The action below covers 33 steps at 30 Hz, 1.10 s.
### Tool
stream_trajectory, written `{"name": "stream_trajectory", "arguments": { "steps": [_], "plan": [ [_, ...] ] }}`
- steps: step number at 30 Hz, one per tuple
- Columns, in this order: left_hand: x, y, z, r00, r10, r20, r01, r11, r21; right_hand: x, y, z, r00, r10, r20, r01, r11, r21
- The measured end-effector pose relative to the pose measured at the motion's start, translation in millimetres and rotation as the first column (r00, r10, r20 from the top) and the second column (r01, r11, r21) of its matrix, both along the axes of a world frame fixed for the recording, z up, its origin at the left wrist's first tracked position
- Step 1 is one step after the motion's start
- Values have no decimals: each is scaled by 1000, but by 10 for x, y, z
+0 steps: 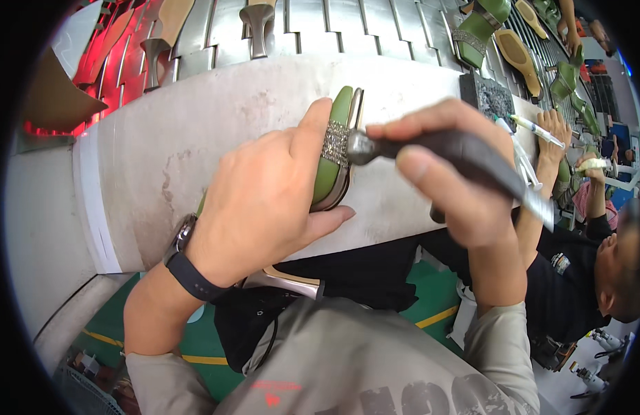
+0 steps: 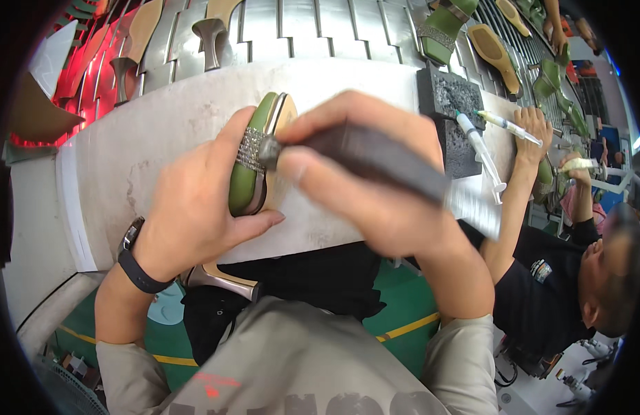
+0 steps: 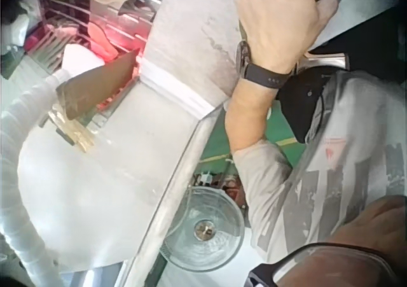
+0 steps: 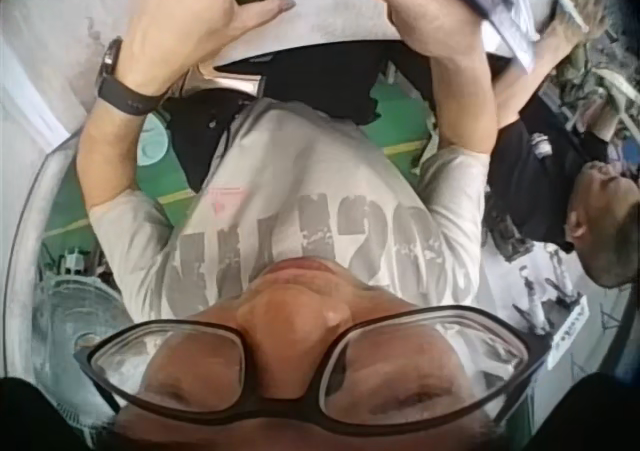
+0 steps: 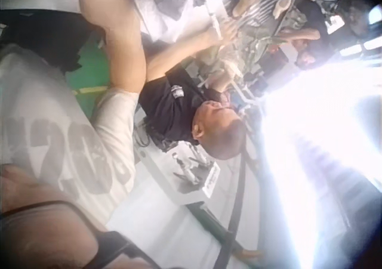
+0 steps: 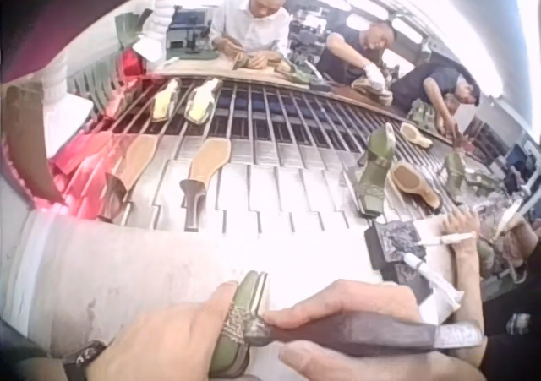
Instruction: The person aligns and presses shoe soles onto heeled shoe uppers by hand, taps along the edges with a hammer, and places the assembled shoes onto a conveyor belt.
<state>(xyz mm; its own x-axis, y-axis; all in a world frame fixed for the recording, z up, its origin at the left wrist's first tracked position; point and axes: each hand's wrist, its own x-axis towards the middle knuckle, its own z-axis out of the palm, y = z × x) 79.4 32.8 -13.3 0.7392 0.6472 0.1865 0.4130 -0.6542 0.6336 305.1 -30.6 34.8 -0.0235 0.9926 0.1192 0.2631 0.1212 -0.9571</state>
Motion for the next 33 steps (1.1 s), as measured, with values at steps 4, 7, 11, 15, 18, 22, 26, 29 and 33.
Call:
{"name": "stream_trajectory", "arguments": {
  "steps": [4, 7, 11, 15, 18, 22, 26, 29, 33],
  "plan": [
    [0, -25, -18, 1000, 8, 23, -8, 1000, 1, -170, -320, -107, 959, -35, 280, -45, 960, 275],
    [-15, -21, -22, 1000, 14, -20, -13, 1000, 20, -359, -518, -214, 937, -129, 325, 8, 938, 348],
    [-28, -14, -44, 1000, -22, 4, 22, 999, 25, -686, -727, -440, 905, -274, 325, 99, 880, 464],
    [-139, 38, -71, 995, -87, 49, 88, 996, -27, -773, -782, -515, 907, -285, 311, 107, 869, 483],
    [-355, 106, -150, 986, -92, 138, 108, 988, -113, -687, -752, -488, 901, -292, 322, 85, 845, 529],
    [-348, 54, -58, 993, 11, 118, 19, 969, -246, -827, -780, -488, 845, -229, 483, -24, 886, 462],
    [-371, 50, -102, 995, 22, 98, -2, 981, -193, -967, -822, -519, 902, -225, 369, 81, 927, 367],
    [-356, 56, -131, 993, 2, 122, 17, 989, -147, -986, -819, -506, 903, -199, 381, 59, 935, 349],
    [-364, 34, -109, 995, 29, 98, -13, 987, -160, -1029, -805, -484, 936, -169, 309, 65, 945, 320]
  ]
}}
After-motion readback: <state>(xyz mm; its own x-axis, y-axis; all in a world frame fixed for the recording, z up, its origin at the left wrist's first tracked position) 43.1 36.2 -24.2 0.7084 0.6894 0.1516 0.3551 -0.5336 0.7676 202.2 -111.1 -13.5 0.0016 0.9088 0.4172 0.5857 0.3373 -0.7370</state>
